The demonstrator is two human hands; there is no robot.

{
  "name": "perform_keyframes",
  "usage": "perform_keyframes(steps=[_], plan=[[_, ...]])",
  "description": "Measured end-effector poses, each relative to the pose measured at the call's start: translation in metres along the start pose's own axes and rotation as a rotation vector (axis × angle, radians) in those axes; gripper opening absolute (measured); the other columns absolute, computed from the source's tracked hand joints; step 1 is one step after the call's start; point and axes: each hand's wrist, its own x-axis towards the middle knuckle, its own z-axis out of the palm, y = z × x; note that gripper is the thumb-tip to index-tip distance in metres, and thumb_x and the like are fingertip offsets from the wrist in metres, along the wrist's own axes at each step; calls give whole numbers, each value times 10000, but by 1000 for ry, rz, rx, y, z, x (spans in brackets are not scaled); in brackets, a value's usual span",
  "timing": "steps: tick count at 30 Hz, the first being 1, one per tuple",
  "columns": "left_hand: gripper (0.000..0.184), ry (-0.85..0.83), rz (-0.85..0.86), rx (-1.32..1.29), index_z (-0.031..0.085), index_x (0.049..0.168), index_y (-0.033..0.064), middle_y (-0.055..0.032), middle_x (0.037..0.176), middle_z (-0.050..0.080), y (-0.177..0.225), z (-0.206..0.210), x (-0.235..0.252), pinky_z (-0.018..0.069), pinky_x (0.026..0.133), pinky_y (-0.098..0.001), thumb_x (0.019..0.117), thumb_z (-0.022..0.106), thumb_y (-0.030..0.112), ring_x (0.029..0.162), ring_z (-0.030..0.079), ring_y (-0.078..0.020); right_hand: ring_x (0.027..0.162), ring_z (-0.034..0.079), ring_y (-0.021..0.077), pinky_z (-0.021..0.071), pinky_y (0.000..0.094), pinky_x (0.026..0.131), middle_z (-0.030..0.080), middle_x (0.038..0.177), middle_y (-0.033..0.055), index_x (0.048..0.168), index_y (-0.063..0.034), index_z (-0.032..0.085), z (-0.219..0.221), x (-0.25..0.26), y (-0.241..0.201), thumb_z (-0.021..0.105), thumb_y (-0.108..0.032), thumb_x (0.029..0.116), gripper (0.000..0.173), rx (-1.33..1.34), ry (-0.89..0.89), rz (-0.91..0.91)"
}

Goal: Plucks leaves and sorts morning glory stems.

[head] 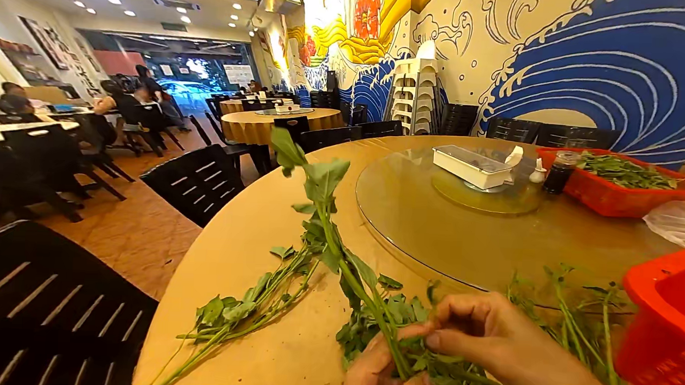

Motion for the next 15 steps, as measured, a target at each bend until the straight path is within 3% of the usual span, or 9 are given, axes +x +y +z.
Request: perform_keyframes(steps=[3, 5, 11, 15], plan=[[261, 87, 3, -28, 695, 1123, 84, 83, 1104, 733, 0, 1, -1, 631, 774, -254, 946, 586, -72, 898, 715, -27, 796, 681, 19, 578, 202, 737, 713, 890, -44, 950, -86, 686, 5, 1, -1, 659, -139, 962, 60, 26, 17, 34], [258, 79, 18, -27, 711, 1091, 108, 96, 1095, 718, -3, -2, 0, 632, 770, -247, 949, 584, -65, 903, 707, -19, 777, 677, 18, 577, 202, 734, 690, 846, -55, 939, -96, 673, 6, 2, -1, 662, -132, 955, 40, 40, 48, 73], [227, -5, 111, 10, 738, 1124, 182, 125, 1162, 692, -20, -12, 4, 544, 978, -235, 976, 633, 46, 1110, 631, -5, 766, 679, 38, 584, 218, 749, 670, 836, -47, 934, -93, 625, 6, 4, -5, 645, -85, 955, 31, 107, 68, 204], [251, -13, 124, -1, 733, 1124, 188, 127, 1162, 685, -23, -12, 4, 545, 973, -232, 979, 612, 23, 1100, 629, -1, 749, 680, 46, 584, 220, 745, 667, 816, -43, 911, -90, 599, 6, 6, -4, 620, -43, 972, 80, 185, 69, 256]])
